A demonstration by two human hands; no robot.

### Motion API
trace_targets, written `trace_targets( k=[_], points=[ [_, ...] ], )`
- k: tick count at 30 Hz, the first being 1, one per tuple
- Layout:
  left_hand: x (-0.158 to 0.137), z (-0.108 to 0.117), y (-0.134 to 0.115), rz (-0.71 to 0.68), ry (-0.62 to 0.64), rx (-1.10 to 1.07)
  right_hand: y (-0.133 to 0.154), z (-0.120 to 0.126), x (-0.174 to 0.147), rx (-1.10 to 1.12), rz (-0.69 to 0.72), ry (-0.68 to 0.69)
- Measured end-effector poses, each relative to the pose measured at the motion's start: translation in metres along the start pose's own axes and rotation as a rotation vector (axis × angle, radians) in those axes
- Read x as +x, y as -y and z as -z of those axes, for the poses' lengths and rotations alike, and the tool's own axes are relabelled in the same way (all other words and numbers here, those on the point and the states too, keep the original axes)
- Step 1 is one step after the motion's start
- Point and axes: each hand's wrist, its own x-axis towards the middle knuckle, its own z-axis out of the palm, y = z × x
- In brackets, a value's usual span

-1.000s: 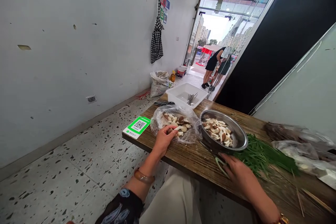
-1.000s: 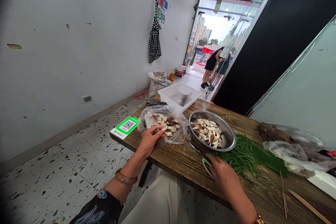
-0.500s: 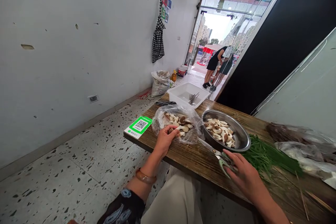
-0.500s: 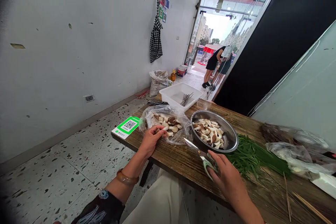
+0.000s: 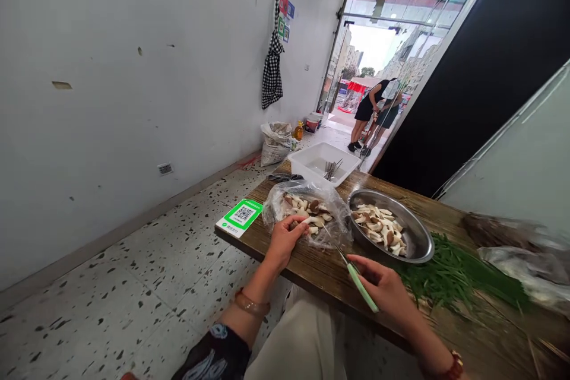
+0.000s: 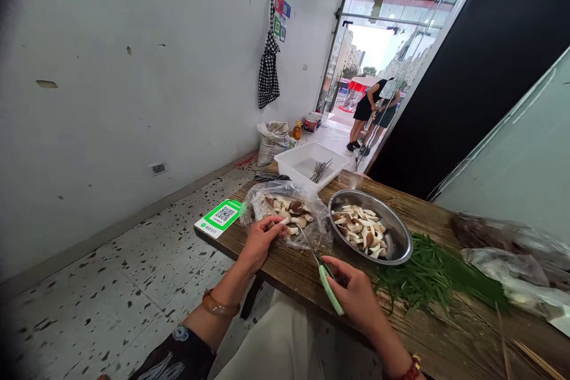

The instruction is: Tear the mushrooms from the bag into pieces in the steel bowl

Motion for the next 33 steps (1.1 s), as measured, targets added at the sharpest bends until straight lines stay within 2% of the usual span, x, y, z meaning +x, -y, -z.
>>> trace_targets(
  k=[10,18,25,33],
  points=[
    [0.003,0.004,0.009,-0.013,0.025,0.008,0.018,0.0,0.002,-0.239,0.136,0.041],
    [0.001,0.003,0.005,-0.012,0.037,-0.011,0.024,-0.019,0.019,-0.195,0.185,0.019],
    [-0.002,0.0,-0.003,0.011,0.047,-0.056,0.026,-0.02,0.025,-0.155,0.171,0.038],
    [0.0,0.001,0.0,0.019,0.051,-0.052,0.026,-0.026,0.033,-0.112,0.136,0.017]
  ],
)
